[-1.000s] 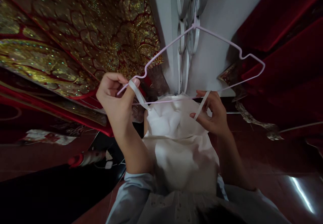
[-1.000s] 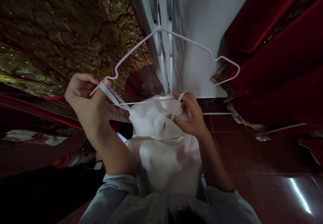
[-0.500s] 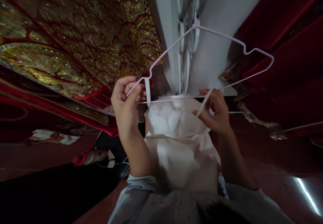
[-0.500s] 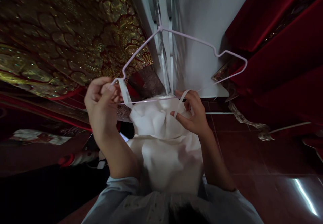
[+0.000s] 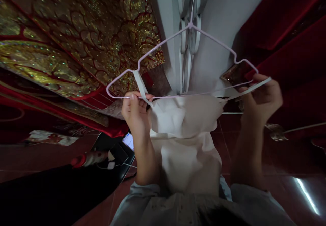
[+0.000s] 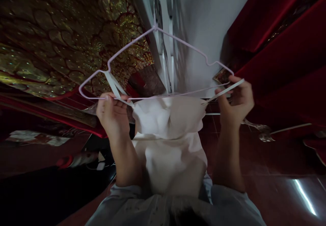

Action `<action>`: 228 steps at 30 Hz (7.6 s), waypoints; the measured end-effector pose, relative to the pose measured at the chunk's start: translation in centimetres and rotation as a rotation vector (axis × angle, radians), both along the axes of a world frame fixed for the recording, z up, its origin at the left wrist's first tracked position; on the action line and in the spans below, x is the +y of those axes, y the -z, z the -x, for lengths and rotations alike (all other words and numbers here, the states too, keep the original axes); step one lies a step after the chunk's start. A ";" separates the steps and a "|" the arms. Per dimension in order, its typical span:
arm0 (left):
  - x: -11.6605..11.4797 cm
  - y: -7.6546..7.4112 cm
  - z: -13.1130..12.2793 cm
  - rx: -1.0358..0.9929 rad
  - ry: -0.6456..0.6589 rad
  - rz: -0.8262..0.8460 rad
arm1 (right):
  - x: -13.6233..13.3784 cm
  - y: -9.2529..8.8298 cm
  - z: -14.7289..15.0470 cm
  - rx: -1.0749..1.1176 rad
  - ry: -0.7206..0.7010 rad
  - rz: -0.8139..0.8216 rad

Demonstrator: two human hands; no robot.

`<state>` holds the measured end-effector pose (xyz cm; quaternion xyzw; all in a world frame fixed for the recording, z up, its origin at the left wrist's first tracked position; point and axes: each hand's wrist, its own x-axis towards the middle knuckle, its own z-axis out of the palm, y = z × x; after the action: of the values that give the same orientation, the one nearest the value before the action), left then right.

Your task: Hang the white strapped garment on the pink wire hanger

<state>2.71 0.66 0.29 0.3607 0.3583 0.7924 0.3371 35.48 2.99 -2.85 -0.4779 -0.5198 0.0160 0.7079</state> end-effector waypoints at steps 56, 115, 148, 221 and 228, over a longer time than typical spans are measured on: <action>-2.8 -3.5 6.3 0.042 -0.065 0.008 | -2.4 -1.0 9.6 -0.118 -0.387 0.275; -1.8 1.0 -1.8 0.017 0.152 0.028 | -2.8 -2.4 7.5 0.009 -0.403 0.262; 1.4 -4.2 3.8 0.264 0.030 -0.103 | -2.8 -2.2 7.7 0.078 -0.363 0.223; -2.1 -0.6 -0.4 0.013 0.255 0.008 | -5.1 0.5 11.2 -0.252 -0.395 0.121; -2.2 -0.4 -0.7 0.011 0.265 -0.008 | -3.7 2.3 7.7 0.305 -0.081 0.102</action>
<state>3.37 -1.51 0.67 0.4109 0.3060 0.7402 0.4354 27.78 -0.72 -5.17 -0.4837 -0.4237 0.1433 0.7523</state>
